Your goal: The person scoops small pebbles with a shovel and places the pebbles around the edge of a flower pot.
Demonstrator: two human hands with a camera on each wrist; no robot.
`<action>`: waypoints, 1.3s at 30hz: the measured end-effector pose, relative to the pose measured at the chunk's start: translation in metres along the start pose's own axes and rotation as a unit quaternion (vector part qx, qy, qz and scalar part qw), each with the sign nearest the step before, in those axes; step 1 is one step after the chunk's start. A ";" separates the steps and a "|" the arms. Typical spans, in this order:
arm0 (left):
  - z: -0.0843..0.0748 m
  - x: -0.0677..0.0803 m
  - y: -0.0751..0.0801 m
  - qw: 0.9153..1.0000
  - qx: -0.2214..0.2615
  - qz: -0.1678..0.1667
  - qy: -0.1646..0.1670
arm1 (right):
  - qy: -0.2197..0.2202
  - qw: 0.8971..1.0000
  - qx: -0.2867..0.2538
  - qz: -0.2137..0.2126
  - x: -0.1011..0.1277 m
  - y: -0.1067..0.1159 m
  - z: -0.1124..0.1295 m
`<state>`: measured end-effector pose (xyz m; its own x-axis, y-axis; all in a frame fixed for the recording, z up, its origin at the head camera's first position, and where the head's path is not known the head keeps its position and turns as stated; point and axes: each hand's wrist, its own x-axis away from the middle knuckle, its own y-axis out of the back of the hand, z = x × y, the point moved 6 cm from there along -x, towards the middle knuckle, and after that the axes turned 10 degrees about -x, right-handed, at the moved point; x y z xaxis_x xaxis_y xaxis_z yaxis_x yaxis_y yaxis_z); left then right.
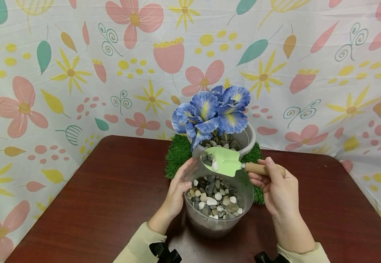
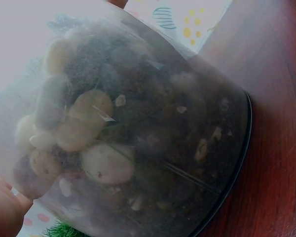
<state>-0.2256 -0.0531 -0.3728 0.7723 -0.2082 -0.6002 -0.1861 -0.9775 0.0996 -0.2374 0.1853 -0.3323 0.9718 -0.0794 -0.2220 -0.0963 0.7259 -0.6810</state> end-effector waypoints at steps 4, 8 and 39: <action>0.000 0.000 0.000 1.000 -0.002 0.001 -0.003 | -0.004 0.999 -0.028 0.024 -0.001 -0.002 0.000; -0.001 0.000 -0.001 1.000 0.001 0.004 -0.007 | -0.003 1.000 -0.022 0.017 -0.001 -0.002 0.000; 0.000 0.000 -0.001 1.000 0.008 0.004 0.000 | 0.027 0.999 0.015 -0.025 0.003 -0.002 0.004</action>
<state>-0.2257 -0.0519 -0.3730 0.7710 -0.2169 -0.5987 -0.2031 -0.9749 0.0916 -0.2333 0.1860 -0.3289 0.9620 -0.1525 -0.2263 -0.0404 0.7405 -0.6708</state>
